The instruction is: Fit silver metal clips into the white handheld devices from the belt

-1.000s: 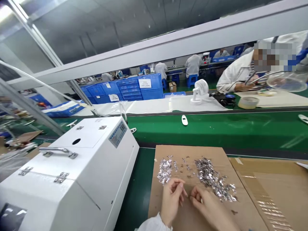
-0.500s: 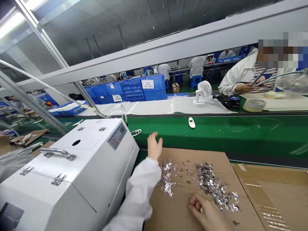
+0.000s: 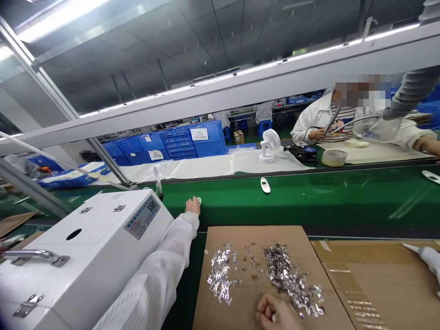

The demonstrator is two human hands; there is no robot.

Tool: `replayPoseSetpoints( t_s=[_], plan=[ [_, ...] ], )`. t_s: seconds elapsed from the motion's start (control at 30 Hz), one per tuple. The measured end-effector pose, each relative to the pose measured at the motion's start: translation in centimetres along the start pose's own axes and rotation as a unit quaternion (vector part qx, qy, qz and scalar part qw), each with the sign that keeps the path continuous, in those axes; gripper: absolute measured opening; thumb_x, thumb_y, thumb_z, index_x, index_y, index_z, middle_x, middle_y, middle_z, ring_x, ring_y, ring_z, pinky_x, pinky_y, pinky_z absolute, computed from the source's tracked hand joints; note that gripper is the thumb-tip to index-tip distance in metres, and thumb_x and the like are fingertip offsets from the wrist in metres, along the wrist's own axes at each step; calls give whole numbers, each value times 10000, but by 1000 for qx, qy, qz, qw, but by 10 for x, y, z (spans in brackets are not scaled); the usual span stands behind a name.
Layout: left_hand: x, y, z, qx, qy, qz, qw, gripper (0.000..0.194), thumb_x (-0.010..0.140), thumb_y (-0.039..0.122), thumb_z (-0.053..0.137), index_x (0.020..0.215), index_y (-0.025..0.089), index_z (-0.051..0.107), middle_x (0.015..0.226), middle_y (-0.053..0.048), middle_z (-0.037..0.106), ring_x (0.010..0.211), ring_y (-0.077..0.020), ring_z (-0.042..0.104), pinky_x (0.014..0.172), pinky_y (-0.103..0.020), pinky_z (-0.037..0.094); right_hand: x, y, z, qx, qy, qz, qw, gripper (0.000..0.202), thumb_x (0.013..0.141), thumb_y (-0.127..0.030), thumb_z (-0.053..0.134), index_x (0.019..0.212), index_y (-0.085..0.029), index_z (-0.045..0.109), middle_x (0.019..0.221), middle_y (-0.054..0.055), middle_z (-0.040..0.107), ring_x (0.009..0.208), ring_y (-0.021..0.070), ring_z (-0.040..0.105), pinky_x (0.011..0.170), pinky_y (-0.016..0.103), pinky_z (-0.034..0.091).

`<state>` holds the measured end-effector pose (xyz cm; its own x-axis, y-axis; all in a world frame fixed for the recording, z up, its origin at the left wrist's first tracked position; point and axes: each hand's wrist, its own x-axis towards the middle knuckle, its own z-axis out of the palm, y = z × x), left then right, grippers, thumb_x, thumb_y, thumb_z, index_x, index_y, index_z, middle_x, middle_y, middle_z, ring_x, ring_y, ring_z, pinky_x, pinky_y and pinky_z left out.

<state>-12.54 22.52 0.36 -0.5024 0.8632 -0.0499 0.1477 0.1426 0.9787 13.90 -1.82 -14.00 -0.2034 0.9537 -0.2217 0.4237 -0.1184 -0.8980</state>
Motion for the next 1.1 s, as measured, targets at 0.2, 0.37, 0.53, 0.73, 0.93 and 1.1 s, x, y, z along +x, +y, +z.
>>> replayPoseSetpoints(
  t_s=[0.2,0.37,0.53,0.73,0.93,1.1],
  plan=[
    [-22,16,31,-175,-158,-143,961,301,1032,289,345,1061,116,590,845,-72,604,634,-102,562,578,-219,475,-17,-41,-26,8,6,11,1000,207,779,-398,603,755,-197,645,711,26,639,707,179,586,662,288,434],
    [-93,28,30,-323,-335,-254,848,407,1000,476,390,906,130,583,664,-27,532,456,-73,445,416,-179,374,-27,-119,-77,47,125,-50,990,303,737,-508,707,772,-207,687,660,16,630,626,160,569,569,278,447],
    [-177,41,22,-408,-343,-343,774,274,1013,295,426,1109,105,600,837,-120,688,769,-183,711,725,-277,577,-18,-177,-87,59,227,-152,960,231,788,-441,706,822,-213,721,709,20,683,572,137,574,501,257,444],
    [-221,41,7,-430,-316,-277,799,296,1009,262,451,1246,138,577,940,-124,729,989,-245,724,934,-376,528,-14,-175,-69,-83,217,-254,939,98,869,-281,664,905,-210,721,746,0,707,630,133,607,582,252,462],
    [-230,43,-1,-445,-311,-258,799,287,1006,228,454,1260,146,562,905,-101,736,988,-232,727,980,-396,507,-19,-174,-73,-167,206,-299,916,54,886,-217,664,915,-186,697,770,-14,711,603,107,586,564,228,442],
    [-236,44,0,-444,-292,-258,807,282,1002,221,467,1250,140,574,899,-98,737,977,-228,730,1002,-396,492,-23,-175,-68,-287,235,-353,859,108,923,-195,622,964,-165,717,790,-4,713,611,103,604,556,233,434]
  ],
)
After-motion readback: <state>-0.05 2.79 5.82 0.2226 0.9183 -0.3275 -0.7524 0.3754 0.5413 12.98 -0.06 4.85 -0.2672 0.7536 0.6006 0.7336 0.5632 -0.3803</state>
